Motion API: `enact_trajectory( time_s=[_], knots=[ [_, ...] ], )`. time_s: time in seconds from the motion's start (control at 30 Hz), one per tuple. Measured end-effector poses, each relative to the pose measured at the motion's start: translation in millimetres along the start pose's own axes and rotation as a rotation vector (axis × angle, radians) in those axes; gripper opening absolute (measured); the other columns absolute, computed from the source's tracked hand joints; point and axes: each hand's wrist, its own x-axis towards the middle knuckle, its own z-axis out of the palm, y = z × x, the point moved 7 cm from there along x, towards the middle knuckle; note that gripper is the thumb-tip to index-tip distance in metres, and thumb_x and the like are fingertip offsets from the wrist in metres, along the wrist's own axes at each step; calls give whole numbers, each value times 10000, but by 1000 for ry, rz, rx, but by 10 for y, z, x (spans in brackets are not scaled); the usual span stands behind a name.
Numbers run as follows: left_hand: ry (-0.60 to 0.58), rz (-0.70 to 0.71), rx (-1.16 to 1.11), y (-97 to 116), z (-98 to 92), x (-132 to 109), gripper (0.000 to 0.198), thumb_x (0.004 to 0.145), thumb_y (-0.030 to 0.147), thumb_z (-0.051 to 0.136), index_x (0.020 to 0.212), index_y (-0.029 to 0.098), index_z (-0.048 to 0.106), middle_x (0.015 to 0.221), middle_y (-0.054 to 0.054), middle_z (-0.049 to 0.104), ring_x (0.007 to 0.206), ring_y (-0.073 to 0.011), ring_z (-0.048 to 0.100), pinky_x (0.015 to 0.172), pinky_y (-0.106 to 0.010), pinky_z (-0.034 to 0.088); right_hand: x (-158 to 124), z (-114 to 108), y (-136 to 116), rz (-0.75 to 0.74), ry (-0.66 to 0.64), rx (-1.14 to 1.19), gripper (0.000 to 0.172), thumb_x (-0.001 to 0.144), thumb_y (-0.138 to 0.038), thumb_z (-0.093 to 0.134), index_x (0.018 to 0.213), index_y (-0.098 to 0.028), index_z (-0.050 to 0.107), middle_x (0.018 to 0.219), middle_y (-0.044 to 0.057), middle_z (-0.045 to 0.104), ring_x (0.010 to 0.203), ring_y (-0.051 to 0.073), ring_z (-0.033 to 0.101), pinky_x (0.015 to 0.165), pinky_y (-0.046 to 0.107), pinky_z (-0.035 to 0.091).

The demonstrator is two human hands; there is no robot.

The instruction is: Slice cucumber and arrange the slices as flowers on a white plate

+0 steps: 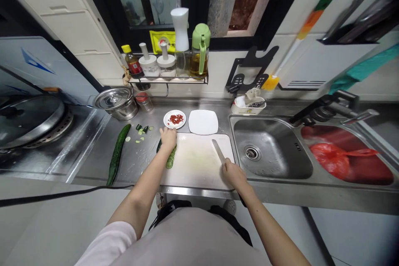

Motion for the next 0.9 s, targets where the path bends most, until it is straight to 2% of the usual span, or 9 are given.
enact_trajectory(
  time_s=[0.17,0.27,0.37,0.47,0.6,0.77,0.9],
  knots=[
    [-66,-98,-298,111,5,-145,221,874,203,477,984,233,666,964,-85,715,1064,-266,564,947,-434,299,-29,-32,-10,10,0,1,353,952,-221,278,1212,-139,502,1006,171,686,966,252,661,749,318,421],
    [-124,-137,-510,250,149,-262,201,865,225,504,974,266,668,949,-23,729,1007,-215,611,917,-379,332,-36,-33,-11,18,5,-3,343,951,-220,289,1202,-141,511,1002,166,689,965,251,661,749,314,417],
    [-165,-171,-611,368,339,-369,163,827,225,568,947,269,668,925,10,734,951,-179,633,894,-331,359,-32,-30,-12,12,11,-2,341,953,-222,294,1205,-144,510,1011,169,691,968,260,662,753,321,418],
    [-183,-157,-619,452,480,-438,158,819,212,575,939,261,666,918,10,733,926,-175,640,864,-311,383,-32,-31,-9,-2,14,-4,337,961,-235,296,1201,-145,514,1021,173,689,978,266,660,760,328,419],
    [-141,-101,-536,490,546,-472,201,841,176,524,960,249,668,948,-25,726,980,-206,624,851,-312,398,-88,-34,-45,-23,17,-18,319,974,-256,303,1183,-159,523,1031,160,692,980,258,661,763,319,412],
    [-92,-77,-468,485,572,-490,207,857,176,512,988,220,666,1058,-72,691,1007,-214,613,839,-300,416,-257,-26,-287,-131,2,-25,307,988,-269,288,1152,-173,529,1005,143,703,962,249,667,754,310,403],
    [-106,-111,-473,468,590,-493,219,876,174,479,998,227,653,1040,-64,694,979,-206,621,804,-295,427,-346,21,-454,-186,-60,-51,283,979,-233,304,1138,-166,529,1001,147,701,959,246,664,760,309,398]
  ],
)
